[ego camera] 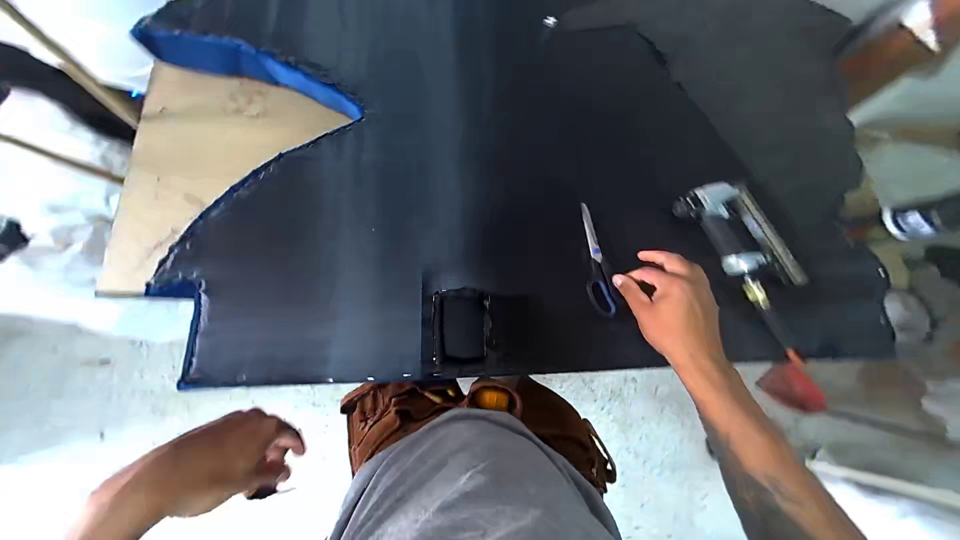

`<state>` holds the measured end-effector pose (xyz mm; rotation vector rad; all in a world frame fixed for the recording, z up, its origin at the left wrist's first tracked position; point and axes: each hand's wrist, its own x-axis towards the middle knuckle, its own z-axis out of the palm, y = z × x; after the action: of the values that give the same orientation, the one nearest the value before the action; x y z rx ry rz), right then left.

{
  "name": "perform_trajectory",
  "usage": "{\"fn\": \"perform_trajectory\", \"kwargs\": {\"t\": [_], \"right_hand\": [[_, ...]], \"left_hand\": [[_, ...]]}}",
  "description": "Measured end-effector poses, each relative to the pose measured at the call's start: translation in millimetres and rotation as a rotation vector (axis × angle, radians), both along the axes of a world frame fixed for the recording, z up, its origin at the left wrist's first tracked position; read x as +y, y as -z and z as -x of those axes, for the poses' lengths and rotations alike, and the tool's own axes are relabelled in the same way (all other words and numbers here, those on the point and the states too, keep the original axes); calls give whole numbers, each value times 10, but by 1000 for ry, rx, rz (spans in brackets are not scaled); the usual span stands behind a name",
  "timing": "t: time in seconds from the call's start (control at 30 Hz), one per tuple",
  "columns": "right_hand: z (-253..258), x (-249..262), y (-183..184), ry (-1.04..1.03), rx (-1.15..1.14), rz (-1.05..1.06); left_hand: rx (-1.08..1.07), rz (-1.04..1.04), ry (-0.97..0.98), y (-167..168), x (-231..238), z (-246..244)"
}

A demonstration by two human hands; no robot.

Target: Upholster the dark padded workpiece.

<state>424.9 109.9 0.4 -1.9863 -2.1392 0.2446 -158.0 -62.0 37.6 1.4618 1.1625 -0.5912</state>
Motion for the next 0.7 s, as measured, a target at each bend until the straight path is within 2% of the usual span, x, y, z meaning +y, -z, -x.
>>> {"fn": "perform_trajectory", "kwargs": {"t": [0.07,0.17,0.27,0.33,0.43,0.53,0.7], "right_hand": [[298,223,-150,-183,101,29],[1054,523,-85,-568,232,244],[1549,762,263,-1012,256,396],[1681,956,367,-1284,267,417],[1840,1220,441,-1533,248,381],[2009,1381,432,-1687,131,373],[2125,1295,462,-1842,31,385]], "left_hand": [[-36,-262,-354,-28,-121,-584],[-50,-627,-870,296,174,-1672],[20,-676,-1156,622,501,-2524],[138,-702,-1230,733,662,-2902],[252,-784,-1264,845,800,-3144],[264,-845,-1320,851,815,-3171],[259,-988,-1383,917,764,-3315]]}}
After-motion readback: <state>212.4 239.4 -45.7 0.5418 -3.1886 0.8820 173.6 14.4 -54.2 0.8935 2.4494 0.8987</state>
